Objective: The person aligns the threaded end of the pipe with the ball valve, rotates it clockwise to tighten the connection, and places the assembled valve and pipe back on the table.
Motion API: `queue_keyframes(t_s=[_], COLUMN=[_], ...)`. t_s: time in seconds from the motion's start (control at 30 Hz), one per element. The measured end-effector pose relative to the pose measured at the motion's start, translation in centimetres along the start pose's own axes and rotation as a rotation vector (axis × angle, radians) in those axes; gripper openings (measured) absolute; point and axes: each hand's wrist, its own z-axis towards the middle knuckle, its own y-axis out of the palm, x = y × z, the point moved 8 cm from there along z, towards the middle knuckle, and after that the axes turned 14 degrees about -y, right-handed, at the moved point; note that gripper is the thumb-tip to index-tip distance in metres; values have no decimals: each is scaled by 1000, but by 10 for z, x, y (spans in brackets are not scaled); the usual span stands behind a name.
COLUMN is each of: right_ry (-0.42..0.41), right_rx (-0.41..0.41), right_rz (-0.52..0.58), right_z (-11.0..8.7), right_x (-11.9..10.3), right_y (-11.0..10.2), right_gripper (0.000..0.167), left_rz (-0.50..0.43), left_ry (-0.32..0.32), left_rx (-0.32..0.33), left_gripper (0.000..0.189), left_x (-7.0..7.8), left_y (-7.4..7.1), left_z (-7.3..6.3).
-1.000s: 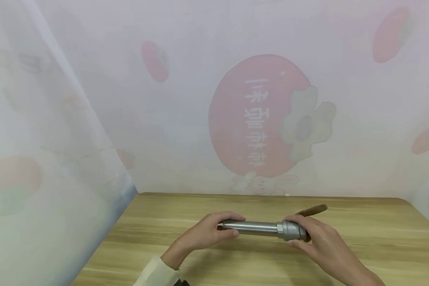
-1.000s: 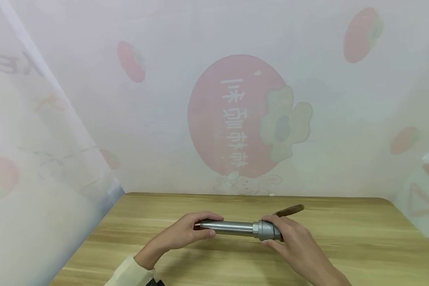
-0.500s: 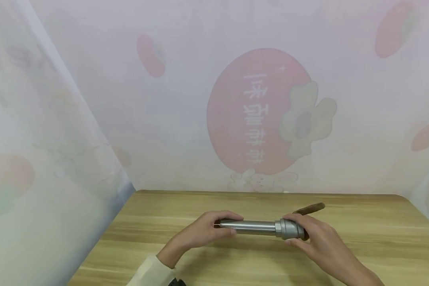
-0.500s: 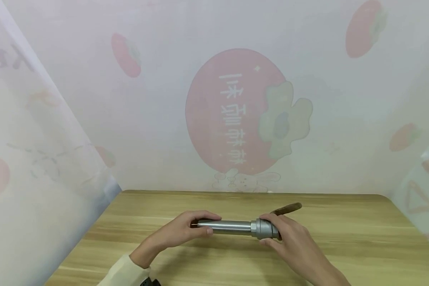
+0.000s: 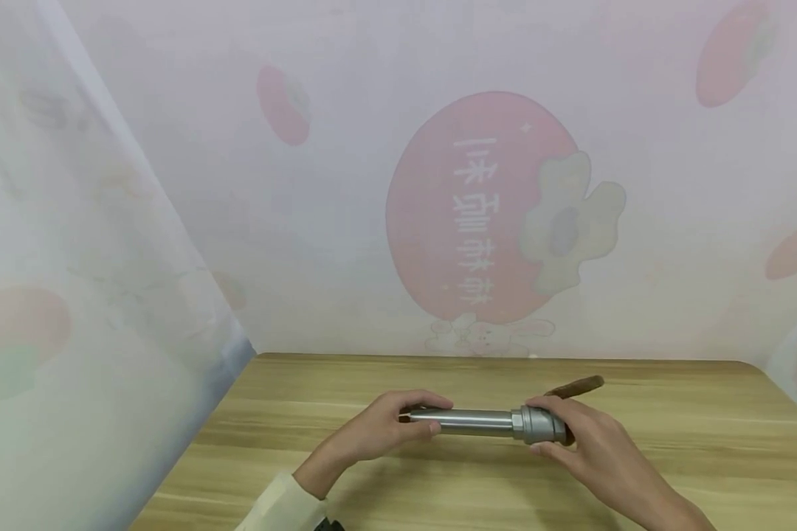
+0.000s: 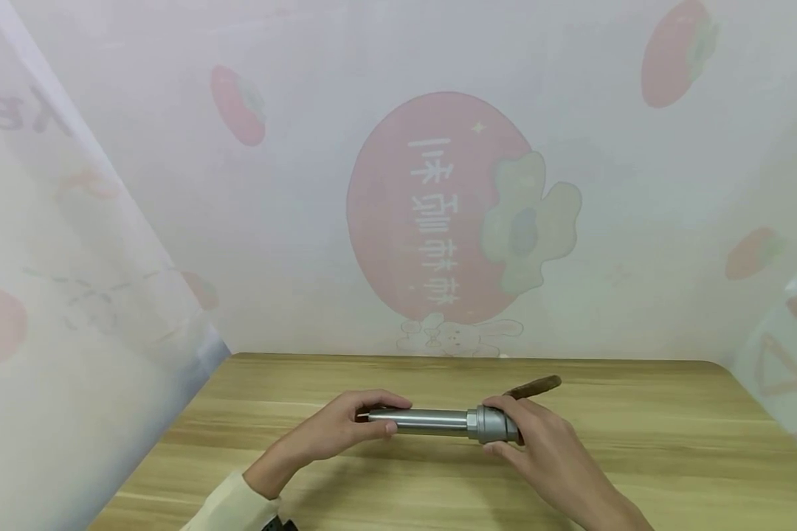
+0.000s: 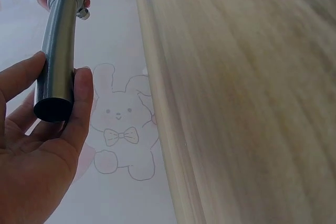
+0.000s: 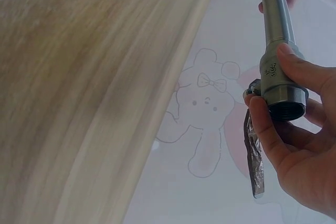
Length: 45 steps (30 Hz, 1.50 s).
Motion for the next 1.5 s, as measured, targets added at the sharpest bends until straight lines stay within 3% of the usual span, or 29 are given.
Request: queue_keyframes(t_s=[0.47, 1.07, 1.5], right_ry=[0, 10, 10], right_rx=[-1, -16, -25], right_rz=[-12, -5, 19], right_z=[1, 1, 1], right_x=[-1, -2, -2], right_y=[-3, -3, -2], right_gripper=[49, 49, 49], left_rz=[7, -16, 68], left_ry=[16, 51, 106], left_rx=[42, 49, 94], left_gripper=[36, 39, 44], left_x=[2, 6, 13], left_y=[0, 3, 4], left_z=[0, -5, -10])
